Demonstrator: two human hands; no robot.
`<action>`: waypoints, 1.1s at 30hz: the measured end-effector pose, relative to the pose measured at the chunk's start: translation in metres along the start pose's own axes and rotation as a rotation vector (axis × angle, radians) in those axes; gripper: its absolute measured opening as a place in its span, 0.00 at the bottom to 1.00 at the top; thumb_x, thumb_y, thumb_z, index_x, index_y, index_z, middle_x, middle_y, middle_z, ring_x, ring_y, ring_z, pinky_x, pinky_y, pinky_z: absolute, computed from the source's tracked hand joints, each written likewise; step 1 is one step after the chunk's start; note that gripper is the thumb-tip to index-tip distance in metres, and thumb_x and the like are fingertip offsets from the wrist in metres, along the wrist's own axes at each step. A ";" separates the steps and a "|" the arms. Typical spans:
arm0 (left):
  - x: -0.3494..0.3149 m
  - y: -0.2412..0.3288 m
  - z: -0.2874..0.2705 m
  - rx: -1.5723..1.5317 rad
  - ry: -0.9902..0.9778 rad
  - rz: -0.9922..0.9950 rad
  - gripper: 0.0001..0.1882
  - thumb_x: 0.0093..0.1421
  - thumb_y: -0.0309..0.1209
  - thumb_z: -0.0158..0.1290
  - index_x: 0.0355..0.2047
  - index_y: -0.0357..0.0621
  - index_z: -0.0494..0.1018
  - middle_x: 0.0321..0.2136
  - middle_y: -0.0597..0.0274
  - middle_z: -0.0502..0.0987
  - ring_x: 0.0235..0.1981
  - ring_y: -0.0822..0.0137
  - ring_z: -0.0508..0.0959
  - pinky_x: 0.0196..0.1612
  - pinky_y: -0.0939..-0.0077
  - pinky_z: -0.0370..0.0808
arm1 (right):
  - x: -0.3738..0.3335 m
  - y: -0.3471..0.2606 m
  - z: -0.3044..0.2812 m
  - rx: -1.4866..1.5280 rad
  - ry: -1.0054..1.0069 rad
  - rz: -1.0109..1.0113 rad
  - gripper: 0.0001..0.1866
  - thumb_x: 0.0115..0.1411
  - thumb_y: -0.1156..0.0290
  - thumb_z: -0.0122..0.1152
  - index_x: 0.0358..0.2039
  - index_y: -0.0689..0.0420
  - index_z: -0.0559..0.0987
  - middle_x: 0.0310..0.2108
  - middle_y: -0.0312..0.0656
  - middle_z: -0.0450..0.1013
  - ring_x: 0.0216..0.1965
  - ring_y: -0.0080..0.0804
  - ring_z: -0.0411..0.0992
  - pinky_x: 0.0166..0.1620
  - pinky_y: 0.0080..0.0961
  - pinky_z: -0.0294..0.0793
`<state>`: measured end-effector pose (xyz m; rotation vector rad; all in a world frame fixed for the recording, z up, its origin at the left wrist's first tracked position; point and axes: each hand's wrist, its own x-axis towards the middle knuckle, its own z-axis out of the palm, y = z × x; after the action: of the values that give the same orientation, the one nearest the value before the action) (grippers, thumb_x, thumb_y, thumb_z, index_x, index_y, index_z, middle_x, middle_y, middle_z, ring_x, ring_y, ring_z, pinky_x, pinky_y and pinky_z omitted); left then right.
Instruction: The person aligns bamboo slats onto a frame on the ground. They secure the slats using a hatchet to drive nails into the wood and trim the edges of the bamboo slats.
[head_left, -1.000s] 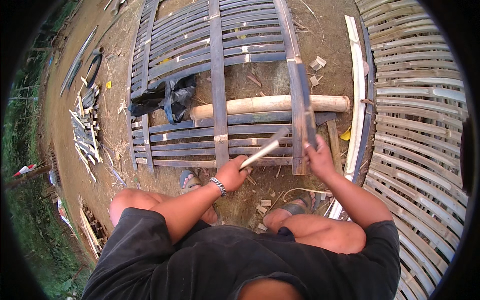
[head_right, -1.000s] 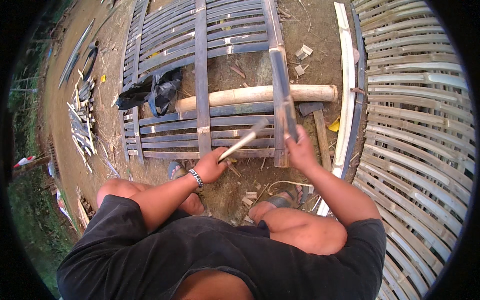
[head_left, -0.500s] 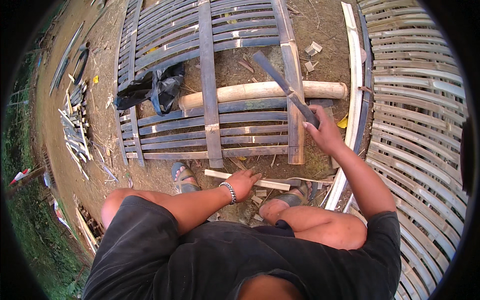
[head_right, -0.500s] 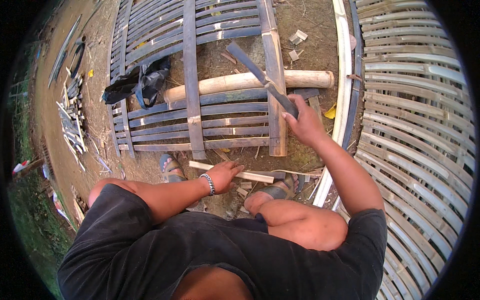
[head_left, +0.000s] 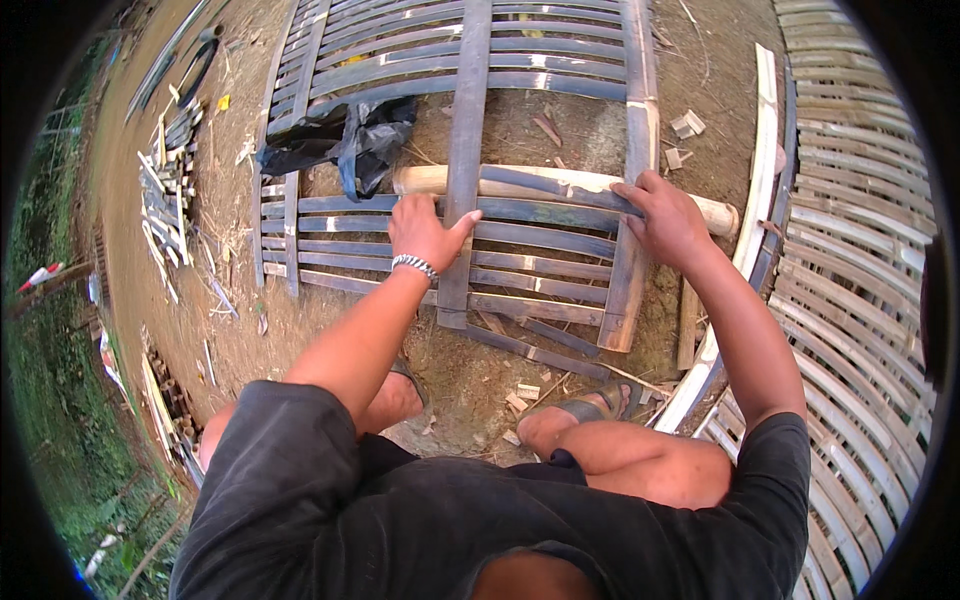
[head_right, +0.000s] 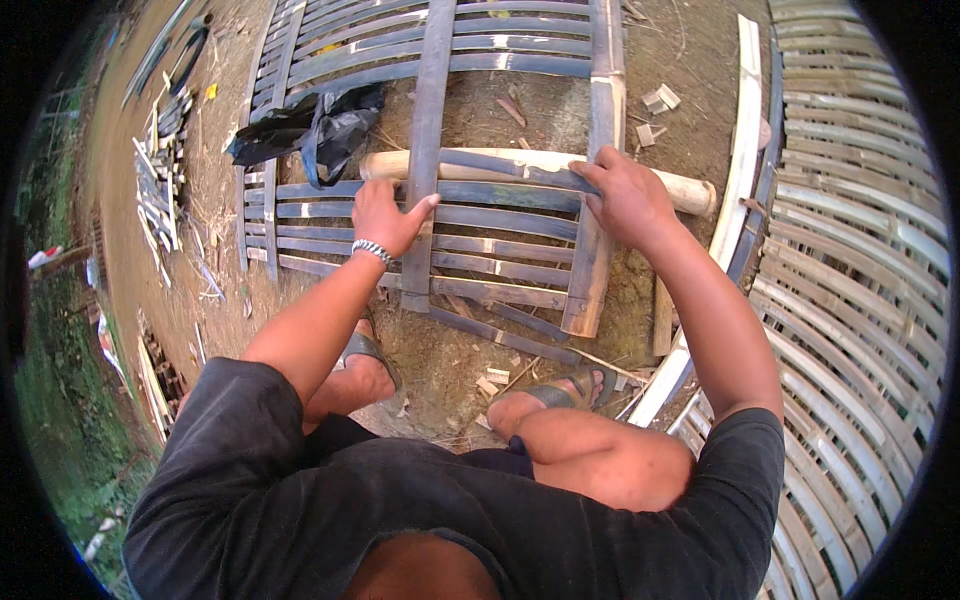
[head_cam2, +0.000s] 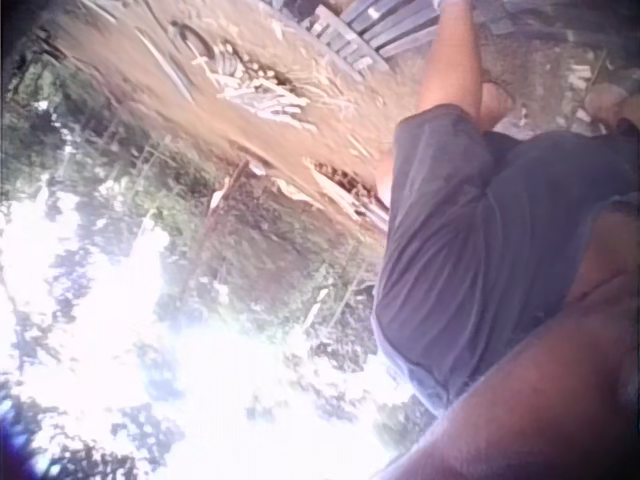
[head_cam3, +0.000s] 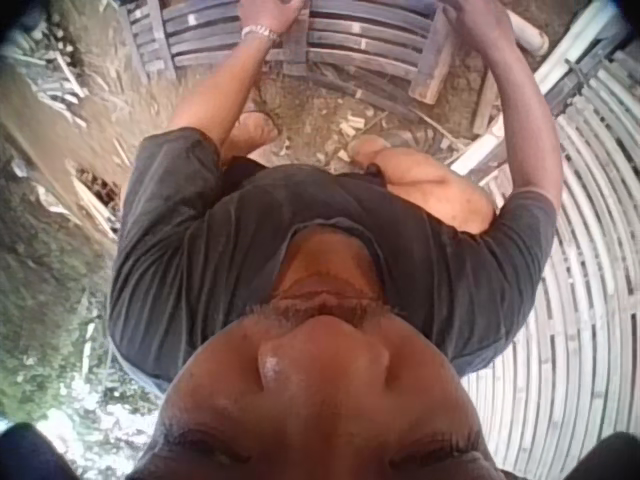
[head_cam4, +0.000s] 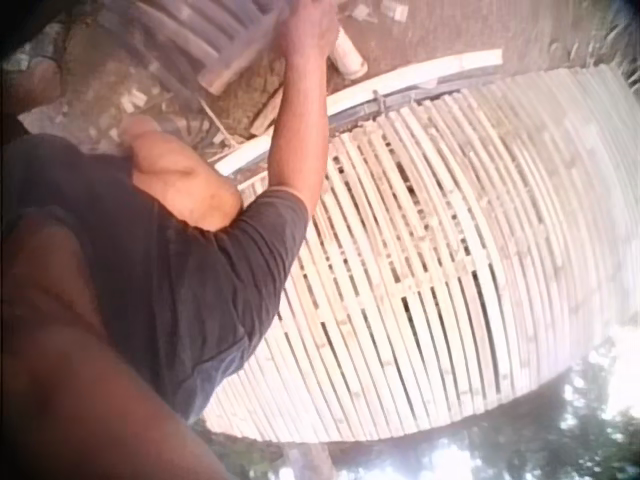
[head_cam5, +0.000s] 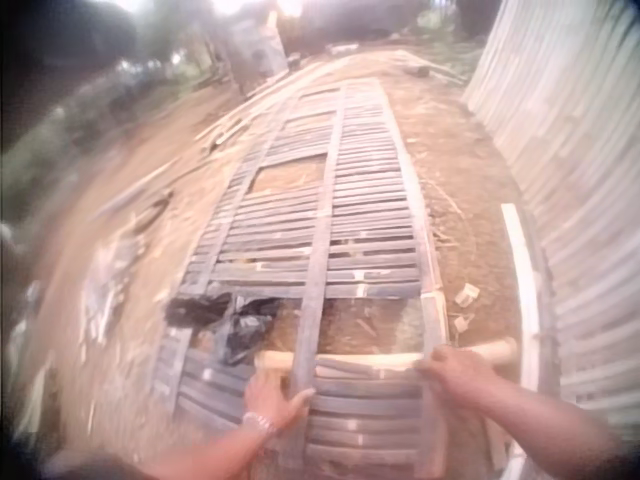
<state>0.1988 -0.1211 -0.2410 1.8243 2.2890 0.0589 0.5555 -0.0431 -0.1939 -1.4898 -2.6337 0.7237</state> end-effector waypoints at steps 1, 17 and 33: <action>0.007 0.007 -0.008 0.056 -0.094 -0.012 0.41 0.52 0.63 0.64 0.46 0.34 0.72 0.48 0.45 0.74 0.56 0.45 0.70 0.60 0.52 0.67 | 0.004 0.000 0.000 -0.006 -0.004 -0.001 0.22 0.56 0.71 0.68 0.53 0.47 0.80 0.42 0.42 0.72 0.46 0.45 0.74 0.49 0.40 0.76; 0.058 -0.140 0.011 0.246 -0.316 0.001 0.44 0.59 0.63 0.50 0.61 0.36 0.69 0.63 0.36 0.67 0.66 0.39 0.64 0.70 0.52 0.58 | 0.018 0.004 0.005 -0.005 0.004 -0.011 0.25 0.52 0.74 0.69 0.53 0.48 0.81 0.40 0.43 0.72 0.46 0.45 0.73 0.50 0.41 0.76; 0.087 -0.112 -0.048 0.320 -0.546 0.140 0.57 0.47 0.74 0.59 0.63 0.40 0.68 0.57 0.43 0.76 0.58 0.47 0.76 0.63 0.62 0.72 | 0.020 0.010 0.021 0.053 0.034 -0.036 0.24 0.50 0.77 0.69 0.51 0.49 0.84 0.37 0.44 0.72 0.44 0.47 0.73 0.50 0.40 0.75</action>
<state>0.0642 -0.0584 -0.2250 1.8420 1.8593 -0.7282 0.5474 -0.0298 -0.2204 -1.4246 -2.5888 0.7523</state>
